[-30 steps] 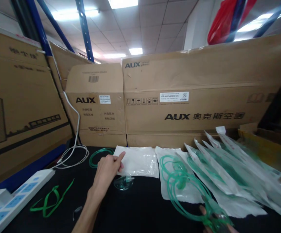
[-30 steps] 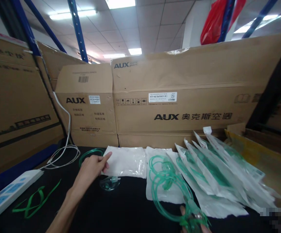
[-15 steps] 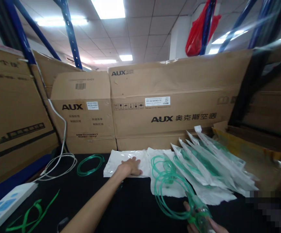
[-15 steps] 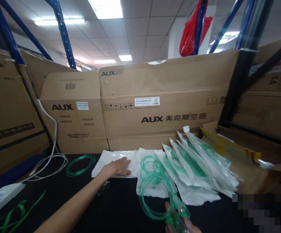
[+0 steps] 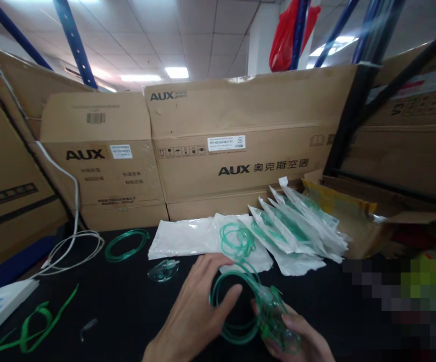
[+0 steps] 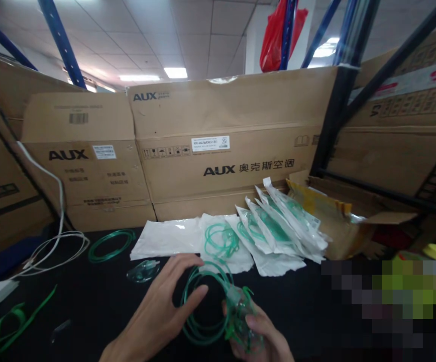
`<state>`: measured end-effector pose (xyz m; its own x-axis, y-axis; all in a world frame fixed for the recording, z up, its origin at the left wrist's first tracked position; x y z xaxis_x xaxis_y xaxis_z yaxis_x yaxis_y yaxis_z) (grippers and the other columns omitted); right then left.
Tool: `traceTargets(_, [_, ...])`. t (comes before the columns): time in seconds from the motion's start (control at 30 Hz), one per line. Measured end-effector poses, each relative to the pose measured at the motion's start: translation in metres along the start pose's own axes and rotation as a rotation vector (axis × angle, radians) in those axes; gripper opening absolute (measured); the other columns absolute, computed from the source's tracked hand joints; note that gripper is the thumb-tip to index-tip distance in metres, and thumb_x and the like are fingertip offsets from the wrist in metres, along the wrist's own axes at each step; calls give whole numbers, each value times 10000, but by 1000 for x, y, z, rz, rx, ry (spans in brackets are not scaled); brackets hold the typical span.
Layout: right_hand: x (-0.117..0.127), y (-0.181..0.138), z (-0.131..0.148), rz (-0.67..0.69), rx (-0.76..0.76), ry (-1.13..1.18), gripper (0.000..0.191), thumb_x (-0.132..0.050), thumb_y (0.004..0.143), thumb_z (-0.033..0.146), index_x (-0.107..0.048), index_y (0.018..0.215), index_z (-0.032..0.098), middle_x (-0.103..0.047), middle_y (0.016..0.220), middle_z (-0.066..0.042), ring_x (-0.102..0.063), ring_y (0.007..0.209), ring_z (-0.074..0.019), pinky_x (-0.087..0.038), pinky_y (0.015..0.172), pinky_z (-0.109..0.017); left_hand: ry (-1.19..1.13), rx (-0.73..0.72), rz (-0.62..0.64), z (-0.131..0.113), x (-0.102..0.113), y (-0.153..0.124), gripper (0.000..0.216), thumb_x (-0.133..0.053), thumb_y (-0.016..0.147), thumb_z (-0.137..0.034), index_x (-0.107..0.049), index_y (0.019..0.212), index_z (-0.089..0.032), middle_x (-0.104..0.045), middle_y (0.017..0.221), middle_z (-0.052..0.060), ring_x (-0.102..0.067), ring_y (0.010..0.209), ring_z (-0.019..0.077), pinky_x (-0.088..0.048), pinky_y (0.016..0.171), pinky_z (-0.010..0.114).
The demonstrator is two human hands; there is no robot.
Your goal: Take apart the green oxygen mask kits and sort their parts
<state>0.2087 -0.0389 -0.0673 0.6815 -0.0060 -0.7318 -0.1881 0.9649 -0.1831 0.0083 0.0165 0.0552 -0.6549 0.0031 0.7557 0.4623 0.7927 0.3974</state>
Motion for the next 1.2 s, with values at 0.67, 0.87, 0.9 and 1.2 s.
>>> traceTargets(0.67, [-41,28,37,136,271,-1494,594,-746,882,395,-591,1452,335,-525,1553,-79,-511,1429,-287,-414,1182,-441,51,293,279,56,-62,-34,365,-550,998,-171,-645,1339,-262,-641,1413,85,-610,1324,272,-474,1124,411])
traceTargets(0.87, [-55,42,25,146,430,-1619,312,-715,903,298,-695,1211,253,-619,1430,-119,-633,1311,-278,-513,1096,-390,-113,345,232,55,-57,-29,266,-535,952,-135,-673,1147,-252,-709,1176,47,-691,1095,239,-515,969,354])
traceTargets(0.9, [-58,44,25,152,452,-1613,271,-696,907,272,-692,1177,243,-654,1378,-119,-661,1269,-272,-535,1063,-377,-143,357,215,56,-55,-29,255,-537,936,-127,-669,1116,-252,-713,1130,36,-701,1031,231,-521,923,346])
traceTargets(1.2, [-67,52,33,252,427,-1619,294,-645,948,236,-717,1232,253,-757,1137,-89,-752,1038,-243,-619,866,-299,-250,309,218,59,-49,-32,174,-601,1020,-346,-629,1190,-321,-672,1154,-1,-697,1012,212,-512,872,336])
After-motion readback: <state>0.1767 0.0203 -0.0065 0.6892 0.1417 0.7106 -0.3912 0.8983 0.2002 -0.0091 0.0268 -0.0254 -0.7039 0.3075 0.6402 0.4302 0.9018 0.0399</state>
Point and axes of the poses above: each hand's wrist, its own y-axis towards the middle knuckle, its own x-axis out of the back of the hand, z = x × y, the point moved 4 cm from there along y, towards the middle knuckle
